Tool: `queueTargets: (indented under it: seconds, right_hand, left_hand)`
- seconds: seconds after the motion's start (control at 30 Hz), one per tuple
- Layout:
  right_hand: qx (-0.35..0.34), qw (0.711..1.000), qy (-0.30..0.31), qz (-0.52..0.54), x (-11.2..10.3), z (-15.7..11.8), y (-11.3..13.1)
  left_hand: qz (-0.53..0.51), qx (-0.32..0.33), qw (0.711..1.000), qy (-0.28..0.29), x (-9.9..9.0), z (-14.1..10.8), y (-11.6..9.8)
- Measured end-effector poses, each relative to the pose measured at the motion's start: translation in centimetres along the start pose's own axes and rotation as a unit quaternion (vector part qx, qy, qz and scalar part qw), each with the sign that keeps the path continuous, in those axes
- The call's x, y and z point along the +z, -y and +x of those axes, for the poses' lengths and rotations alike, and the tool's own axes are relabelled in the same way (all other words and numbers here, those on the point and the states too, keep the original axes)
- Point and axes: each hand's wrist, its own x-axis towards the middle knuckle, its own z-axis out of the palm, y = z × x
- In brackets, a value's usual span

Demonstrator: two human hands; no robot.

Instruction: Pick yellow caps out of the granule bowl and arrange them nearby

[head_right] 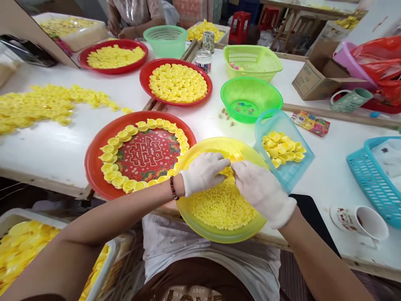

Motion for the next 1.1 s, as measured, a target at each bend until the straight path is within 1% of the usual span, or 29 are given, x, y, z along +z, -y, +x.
queueTargets:
  seconds: [0.07, 0.13, 0.17, 0.2, 0.27, 0.33, 0.4, 0.47, 0.53, 0.67, 0.77, 0.83, 0.93, 1.03, 1.1]
  right_hand:
    - [-0.008, 0.997, 0.074, 0.001, -0.6, -1.6, 1.9]
    - [0.023, 0.99, 0.139, 0.003, -1.6, -2.5, 4.6]
    - [0.039, 0.984, 0.177, 0.003, -2.0, -2.5, 6.0]
    - [0.056, 0.979, 0.194, -0.001, -2.3, -2.2, 7.1]
    - [0.043, 0.978, 0.202, 0.017, -2.3, -1.2, 8.3]
    - [0.018, 0.979, 0.197, 0.055, -1.6, -0.2, 8.2]
    - [-0.011, 0.98, 0.177, 0.091, -0.5, 0.2, 7.2]
    - [-0.031, 0.981, 0.154, 0.114, 0.6, 0.1, 6.3]
    - [-0.032, 0.981, 0.144, 0.127, 1.3, -0.3, 5.7]
    - [-0.018, 0.982, 0.137, 0.131, 1.5, -0.8, 5.7]
    - [-0.019, 0.982, 0.135, 0.13, 1.4, -1.0, 5.6]
    - [-0.016, 0.982, 0.124, 0.14, 1.3, -1.2, 5.1]
    - [-0.004, 0.98, 0.089, 0.179, 0.9, -1.7, 3.9]
    - [-0.001, 0.972, 0.061, 0.226, -0.1, -1.5, 2.8]
    - [0.006, 0.97, 0.037, 0.238, -0.8, -0.6, 2.6]
  left_hand:
    - [0.036, 0.035, 0.999, 0.009, 0.0, 0.7, -0.2]
    - [0.055, 0.045, 0.997, 0.012, -0.1, 1.4, -0.3]
    - [0.058, 0.045, 0.997, 0.014, -0.1, 1.8, -0.3]
    - [0.058, 0.041, 0.997, 0.017, -0.2, 2.2, -0.2]
    - [0.051, 0.026, 0.998, 0.022, -0.2, 2.9, -0.1]
    - [0.04, 0.013, 0.999, 0.026, -0.2, 3.3, 0.0]
    - [0.03, 0.008, 0.999, 0.034, -0.1, 3.3, 0.0]
    - [0.028, 0.006, 0.999, 0.039, 0.0, 3.0, -0.2]
    - [0.045, 0.01, 0.998, 0.038, 0.0, 2.8, -0.5]
    - [0.1, 0.04, 0.994, 0.035, -0.1, 3.2, -1.3]
    - [0.084, 0.047, 0.995, 0.032, -0.4, 3.1, -1.0]
    - [0.028, 0.04, 0.999, 0.021, -0.5, 1.9, -0.3]
    - [-0.049, 0.026, 0.998, -0.007, -0.4, -1.1, 1.2]
    - [-0.065, 0.012, 0.998, -0.024, 0.0, -3.9, 2.2]
    - [-0.066, 0.0, 0.997, -0.034, 0.3, -4.9, 2.4]
